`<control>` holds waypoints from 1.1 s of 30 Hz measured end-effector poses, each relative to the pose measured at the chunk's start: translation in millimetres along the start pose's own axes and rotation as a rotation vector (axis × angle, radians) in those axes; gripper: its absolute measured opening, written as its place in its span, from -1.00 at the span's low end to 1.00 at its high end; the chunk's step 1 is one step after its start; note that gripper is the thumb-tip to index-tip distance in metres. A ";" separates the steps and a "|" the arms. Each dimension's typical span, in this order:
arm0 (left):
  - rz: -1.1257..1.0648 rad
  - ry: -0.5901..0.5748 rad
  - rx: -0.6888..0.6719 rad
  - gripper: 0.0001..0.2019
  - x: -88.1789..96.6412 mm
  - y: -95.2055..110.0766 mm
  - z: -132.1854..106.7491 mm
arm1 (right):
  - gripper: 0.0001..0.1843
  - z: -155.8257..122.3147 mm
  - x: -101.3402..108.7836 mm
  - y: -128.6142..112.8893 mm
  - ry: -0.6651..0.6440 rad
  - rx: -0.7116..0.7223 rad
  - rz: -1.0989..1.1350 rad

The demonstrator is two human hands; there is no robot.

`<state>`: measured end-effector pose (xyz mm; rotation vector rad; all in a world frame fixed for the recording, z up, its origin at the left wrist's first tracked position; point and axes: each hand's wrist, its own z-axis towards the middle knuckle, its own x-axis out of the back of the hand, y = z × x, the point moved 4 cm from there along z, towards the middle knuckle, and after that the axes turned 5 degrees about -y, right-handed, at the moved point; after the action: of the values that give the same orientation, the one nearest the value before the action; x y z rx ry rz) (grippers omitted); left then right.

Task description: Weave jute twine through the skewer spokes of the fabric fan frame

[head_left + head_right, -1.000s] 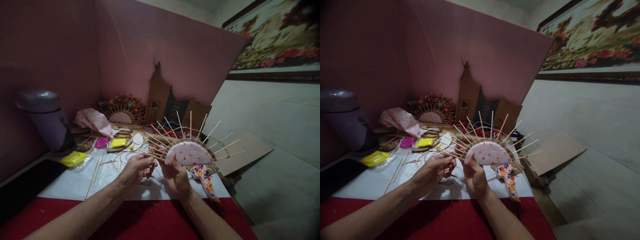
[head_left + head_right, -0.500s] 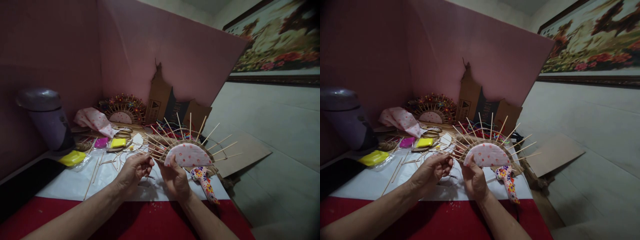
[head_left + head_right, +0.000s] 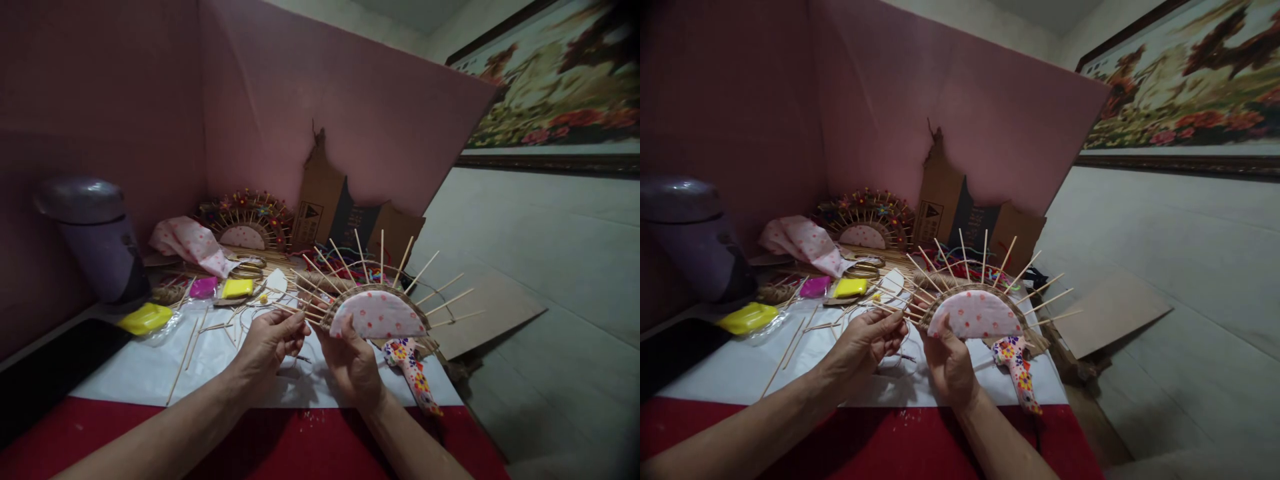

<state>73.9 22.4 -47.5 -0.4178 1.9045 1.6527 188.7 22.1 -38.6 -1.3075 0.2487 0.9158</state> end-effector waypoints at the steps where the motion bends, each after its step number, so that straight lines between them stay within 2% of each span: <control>1: -0.002 0.001 0.000 -0.75 0.0 -0.2 -0.2 | -0.62 -0.1 0.0 0.3 0.000 -0.001 0.001; 13: -0.048 0.037 -0.006 -0.78 -2.1 3.2 -4.3 | -0.69 -1.2 -0.9 1.7 0.000 0.003 0.022; 18: -0.060 0.066 -0.024 -0.80 -0.1 2.9 -4.4 | -0.64 -1.6 1.3 4.5 0.017 -0.008 -0.012; 26: -0.059 0.019 -0.051 -0.80 -1.2 4.8 -3.4 | -0.60 -2.5 0.3 7.4 -0.020 0.011 -0.019; 33: -0.008 0.033 -0.081 -0.82 0.5 5.9 -2.6 | -0.56 -3.3 0.1 9.4 0.022 0.009 -0.044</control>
<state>69.5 21.0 -42.9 -0.4876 1.8612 1.7326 183.3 18.9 -46.3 -1.3109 0.2400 0.8621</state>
